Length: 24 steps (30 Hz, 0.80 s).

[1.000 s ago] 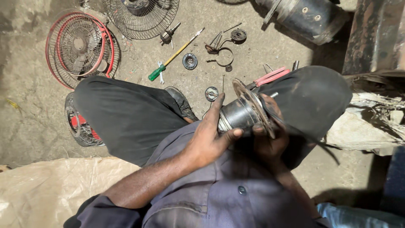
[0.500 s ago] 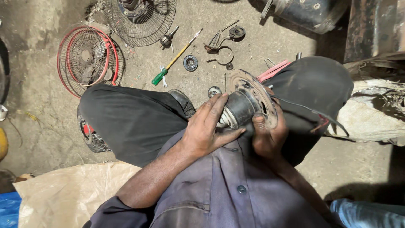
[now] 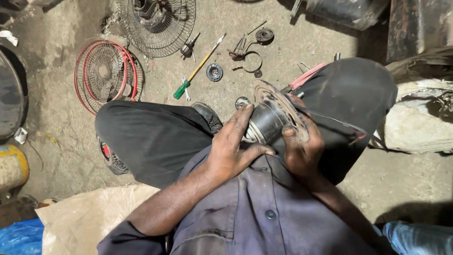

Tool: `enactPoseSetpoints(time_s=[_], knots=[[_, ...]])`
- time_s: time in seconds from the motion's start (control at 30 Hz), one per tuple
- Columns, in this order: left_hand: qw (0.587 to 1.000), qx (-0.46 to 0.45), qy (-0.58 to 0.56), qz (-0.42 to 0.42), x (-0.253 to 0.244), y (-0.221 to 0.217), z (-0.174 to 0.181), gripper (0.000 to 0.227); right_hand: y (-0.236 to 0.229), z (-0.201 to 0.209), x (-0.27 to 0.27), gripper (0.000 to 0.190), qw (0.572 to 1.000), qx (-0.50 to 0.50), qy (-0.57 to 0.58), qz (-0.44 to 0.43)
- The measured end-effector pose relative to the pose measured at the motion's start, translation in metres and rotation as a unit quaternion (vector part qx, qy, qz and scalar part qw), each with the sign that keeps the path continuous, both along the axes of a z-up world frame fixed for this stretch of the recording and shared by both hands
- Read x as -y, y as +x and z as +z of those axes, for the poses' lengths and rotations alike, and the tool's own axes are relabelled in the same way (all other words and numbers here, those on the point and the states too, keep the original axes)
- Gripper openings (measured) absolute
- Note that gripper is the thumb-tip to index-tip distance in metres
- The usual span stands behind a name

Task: The person sits on the floor and works on a disassembled electric motor, holding the rotor and stator components. They rotate the parts by hand, inspect the internal windings, and manipulate the wires. The person also picks up a small metal ring from the floor and places it near the motor assembly.

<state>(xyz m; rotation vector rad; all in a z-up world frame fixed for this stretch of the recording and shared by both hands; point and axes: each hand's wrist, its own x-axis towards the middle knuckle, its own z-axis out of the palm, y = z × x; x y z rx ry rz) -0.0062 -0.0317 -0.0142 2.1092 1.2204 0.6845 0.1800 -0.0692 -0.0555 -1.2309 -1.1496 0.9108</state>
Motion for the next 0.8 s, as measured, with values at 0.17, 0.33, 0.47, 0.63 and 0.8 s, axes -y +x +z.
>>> enactPoseSetpoints(time_s=[0.17, 0.33, 0.47, 0.63, 0.8], knots=[[0.999, 0.007, -0.040, 0.006, -0.003, 0.003, -0.001, 0.107, -0.004, -0.013, 0.004, 0.049, 0.995, -0.092, -0.039, -0.010], [0.998, 0.013, -0.069, 0.010, -0.006, 0.004, 0.008, 0.108, -0.009, -0.019, 0.001, 0.052, 0.993, -0.118, -0.013, -0.017], [0.989, -0.002, -0.130, 0.067, 0.001, 0.005, 0.011, 0.106, -0.012, -0.019, 0.003, 0.052, 0.992, -0.119, 0.026, -0.024], [0.997, 0.040, -0.043, 0.040, 0.005, 0.007, 0.004, 0.099, -0.008, -0.021, 0.005, 0.059, 0.990, -0.139, 0.018, -0.016], [1.000, 0.026, 0.000, 0.013, 0.002, 0.013, -0.008, 0.097, -0.001, -0.029, 0.003, 0.062, 0.990, -0.142, 0.021, -0.010]])
